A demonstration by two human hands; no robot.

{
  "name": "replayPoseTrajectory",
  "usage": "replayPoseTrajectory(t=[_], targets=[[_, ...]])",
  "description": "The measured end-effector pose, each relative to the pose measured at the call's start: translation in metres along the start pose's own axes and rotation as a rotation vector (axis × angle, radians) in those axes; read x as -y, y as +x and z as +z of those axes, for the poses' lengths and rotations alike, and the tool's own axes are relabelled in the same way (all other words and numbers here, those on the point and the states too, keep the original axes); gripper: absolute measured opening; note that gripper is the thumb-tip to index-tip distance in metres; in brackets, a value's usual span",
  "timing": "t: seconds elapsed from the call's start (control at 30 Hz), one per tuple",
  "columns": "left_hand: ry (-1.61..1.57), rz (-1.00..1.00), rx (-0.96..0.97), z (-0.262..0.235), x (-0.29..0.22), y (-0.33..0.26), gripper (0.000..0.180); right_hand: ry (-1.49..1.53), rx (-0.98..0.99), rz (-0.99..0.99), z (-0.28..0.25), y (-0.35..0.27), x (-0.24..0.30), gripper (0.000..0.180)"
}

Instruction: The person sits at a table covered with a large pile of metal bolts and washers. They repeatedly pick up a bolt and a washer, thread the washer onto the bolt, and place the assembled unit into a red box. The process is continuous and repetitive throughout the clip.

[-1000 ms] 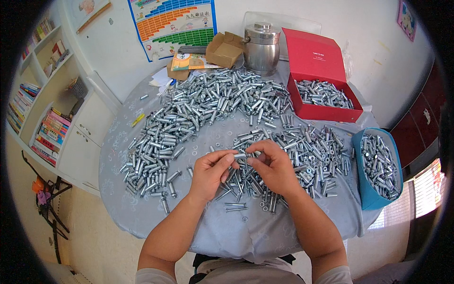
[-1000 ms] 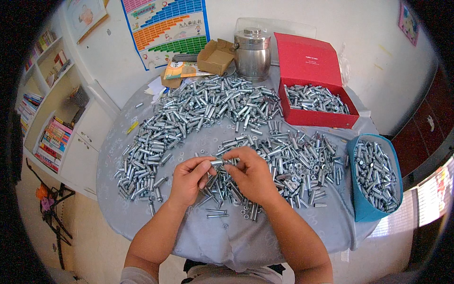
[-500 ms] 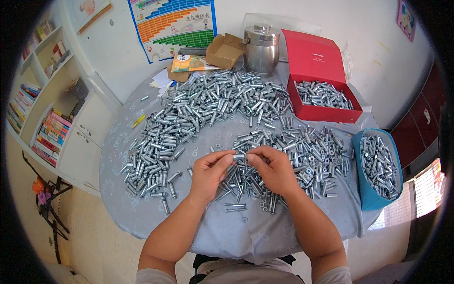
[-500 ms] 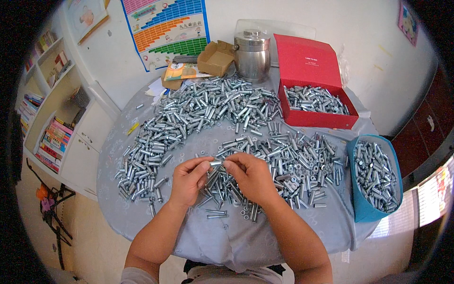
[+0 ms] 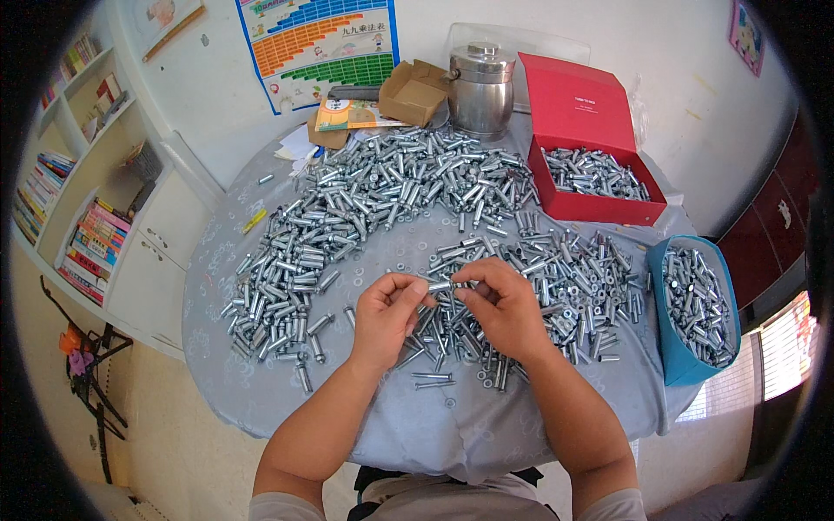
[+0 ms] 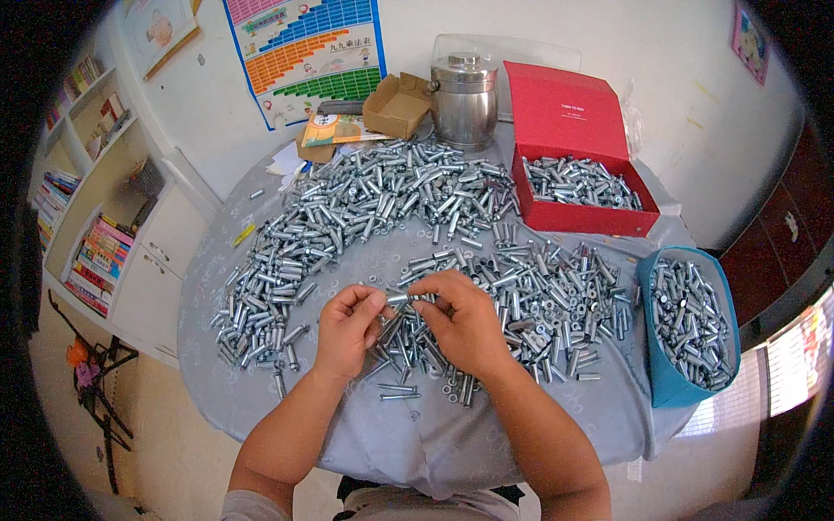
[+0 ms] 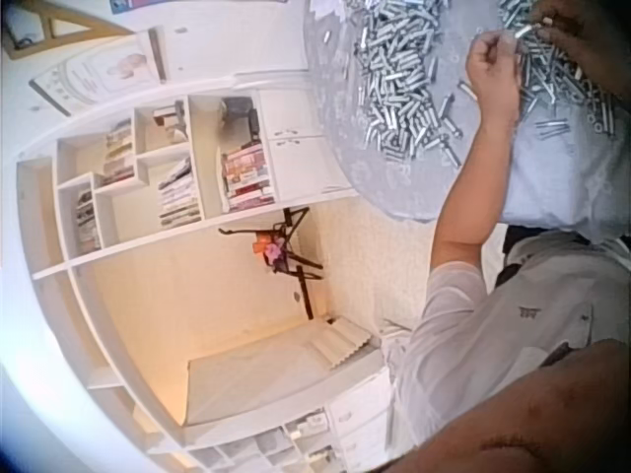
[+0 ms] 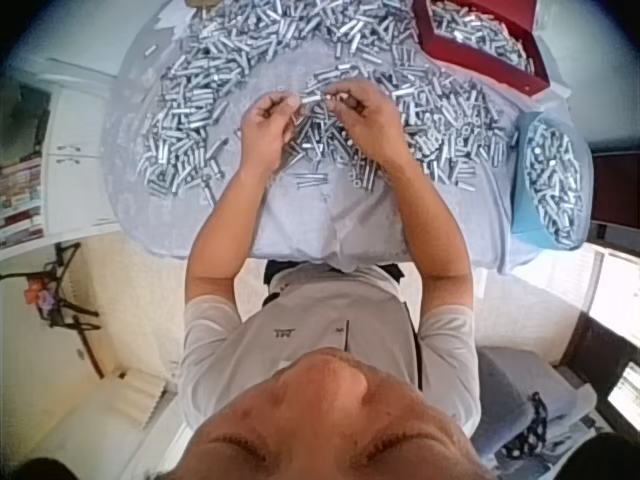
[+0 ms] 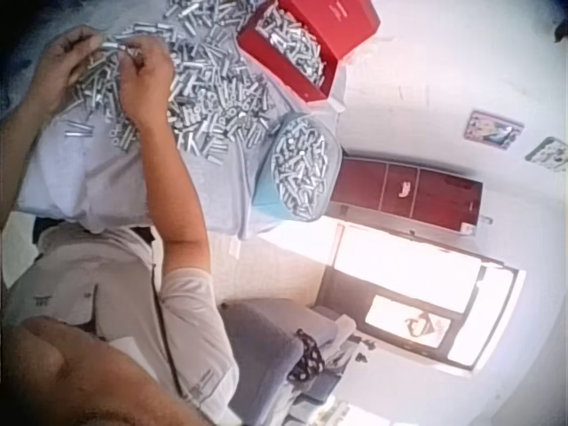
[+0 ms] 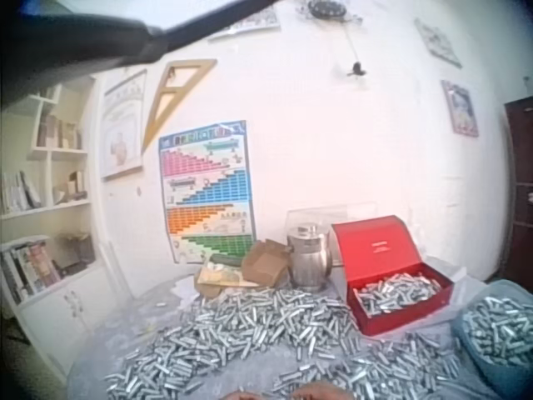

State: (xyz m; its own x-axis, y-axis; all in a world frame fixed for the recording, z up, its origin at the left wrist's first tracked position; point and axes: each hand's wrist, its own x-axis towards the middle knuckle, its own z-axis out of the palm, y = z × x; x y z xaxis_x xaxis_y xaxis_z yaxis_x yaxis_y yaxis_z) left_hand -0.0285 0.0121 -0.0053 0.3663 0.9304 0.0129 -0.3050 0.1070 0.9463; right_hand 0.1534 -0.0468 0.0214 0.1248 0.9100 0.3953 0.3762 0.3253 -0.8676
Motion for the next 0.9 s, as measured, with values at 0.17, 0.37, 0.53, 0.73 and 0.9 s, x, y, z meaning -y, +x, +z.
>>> replayPoseTrajectory(t=[0.17, 0.37, 0.53, 0.73, 0.9], targets=[[-0.023, -0.065, -0.011, -0.001, -0.006, -0.002, 0.021, -0.028, -0.016, -0.133, -0.001, 0.0, 0.0, 0.025], [-0.017, -0.059, -0.061, -0.002, -0.006, 0.0, 0.025, -0.036, -0.066, -0.082, 0.0, 0.0, 0.009, 0.028], [-0.048, -0.026, -0.031, 0.0, -0.002, 0.001, 0.018, -0.184, 0.007, -0.194, 0.001, -0.001, -0.006, 0.024], [-0.042, 0.007, -0.017, 0.001, 0.0, 0.0, 0.015, -0.244, -0.005, -0.141, 0.005, -0.002, 0.002, 0.028], [-0.025, -0.015, -0.005, 0.001, 0.0, 0.0, 0.015, -0.347, -0.034, -0.228, 0.005, -0.003, -0.004, 0.033]])
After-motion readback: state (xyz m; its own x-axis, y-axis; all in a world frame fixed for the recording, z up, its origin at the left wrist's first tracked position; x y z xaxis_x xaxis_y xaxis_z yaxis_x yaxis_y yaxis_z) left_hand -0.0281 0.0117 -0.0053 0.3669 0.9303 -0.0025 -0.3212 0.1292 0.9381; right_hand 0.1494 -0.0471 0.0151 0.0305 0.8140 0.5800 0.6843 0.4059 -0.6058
